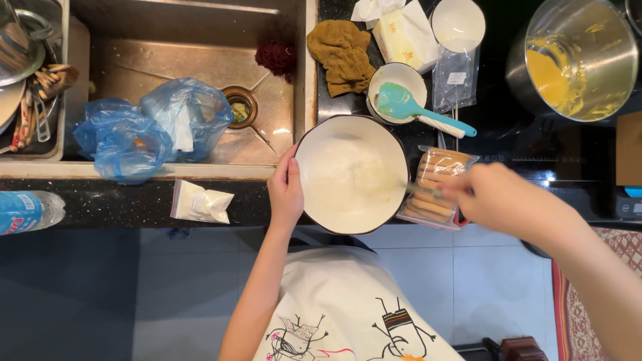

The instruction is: The person holds a bowl at the kitchen counter and whisks a white mixture with a wire whisk, pausing briefly to handle a digital kitchen scale and a packaged item before resuming whisking. The mixture in the bowl thickens as they continue whisking.

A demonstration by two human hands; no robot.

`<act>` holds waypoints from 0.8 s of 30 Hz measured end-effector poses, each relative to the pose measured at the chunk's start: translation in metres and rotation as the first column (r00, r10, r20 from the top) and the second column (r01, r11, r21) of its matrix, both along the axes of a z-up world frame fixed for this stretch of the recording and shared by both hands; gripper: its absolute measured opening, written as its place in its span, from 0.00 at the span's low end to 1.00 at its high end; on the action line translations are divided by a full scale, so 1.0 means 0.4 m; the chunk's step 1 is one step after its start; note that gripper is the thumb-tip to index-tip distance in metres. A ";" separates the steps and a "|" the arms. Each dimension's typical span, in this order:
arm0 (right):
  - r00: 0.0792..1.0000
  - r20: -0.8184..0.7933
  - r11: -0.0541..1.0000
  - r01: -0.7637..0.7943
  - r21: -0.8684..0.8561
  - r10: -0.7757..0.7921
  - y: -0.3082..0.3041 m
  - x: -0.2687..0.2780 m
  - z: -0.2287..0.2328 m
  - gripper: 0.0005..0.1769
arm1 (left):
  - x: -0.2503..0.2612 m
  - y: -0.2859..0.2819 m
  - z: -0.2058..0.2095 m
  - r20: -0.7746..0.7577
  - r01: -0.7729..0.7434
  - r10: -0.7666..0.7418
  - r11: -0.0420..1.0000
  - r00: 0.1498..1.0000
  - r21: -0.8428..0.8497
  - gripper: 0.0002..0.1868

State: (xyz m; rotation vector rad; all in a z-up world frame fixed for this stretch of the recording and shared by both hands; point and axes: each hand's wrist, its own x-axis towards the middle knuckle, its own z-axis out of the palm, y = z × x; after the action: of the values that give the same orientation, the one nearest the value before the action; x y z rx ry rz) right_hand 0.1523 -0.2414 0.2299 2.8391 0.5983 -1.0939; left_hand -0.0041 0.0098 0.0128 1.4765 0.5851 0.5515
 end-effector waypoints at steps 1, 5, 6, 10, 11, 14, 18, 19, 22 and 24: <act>1.000 0.001 1.000 0.005 0.001 -0.005 -0.004 -0.001 -0.007 0.14 | 0.001 0.002 0.002 0.001 0.005 -0.005 1.000 1.000 0.001 0.20; 0.985 -0.120 0.967 0.146 0.207 -0.123 -0.033 -0.022 -0.071 0.19 | 0.003 -0.001 0.003 0.007 0.006 -0.006 1.000 1.000 0.000 0.20; 0.973 -0.084 0.913 0.231 0.335 -0.215 -0.038 -0.030 -0.095 0.20 | 0.003 0.000 0.003 0.018 0.003 -0.003 1.000 1.000 0.002 0.20; 0.921 -0.308 0.897 0.331 0.292 -0.239 -0.073 -0.034 -0.165 0.17 | 0.001 0.003 0.008 -0.031 0.001 -0.001 1.000 1.000 0.013 0.20; 0.908 -0.295 0.876 0.382 0.296 -0.297 -0.085 -0.031 -0.180 0.16 | 0.003 0.003 0.007 0.002 0.010 -0.010 1.000 1.000 -0.005 0.20; 0.903 -0.305 0.874 0.391 0.287 -0.304 -0.091 -0.048 -0.193 0.20 | 0.007 0.001 0.005 0.015 0.014 -0.014 1.000 1.000 -0.017 0.20; 0.901 -0.283 0.836 0.418 0.355 -0.330 -0.124 -0.038 -0.231 0.25 | 0.009 0.005 -0.004 0.018 0.021 -0.020 0.999 1.000 -0.047 0.20; 0.902 -0.285 0.839 0.413 0.354 -0.324 -0.109 -0.046 -0.225 0.25 | 0.007 0.004 -0.008 0.016 0.014 -0.013 0.999 1.000 -0.047 0.20; 0.943 -0.279 0.903 0.271 0.334 -0.180 -0.084 -0.048 -0.210 0.15 | 0.011 0.007 -0.012 0.004 0.016 -0.016 1.000 1.000 -0.014 0.20; 0.892 -0.351 0.841 0.407 0.356 -0.283 -0.100 -0.032 -0.208 0.20 | 0.010 0.001 -0.006 0.012 0.002 -0.002 1.000 1.000 -0.021 0.20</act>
State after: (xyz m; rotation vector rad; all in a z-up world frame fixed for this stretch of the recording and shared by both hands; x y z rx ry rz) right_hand 0.1393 -0.2814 0.1466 3.2823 0.3651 -1.6408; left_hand 0.0000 0.0102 0.0105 1.4531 0.5789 0.5506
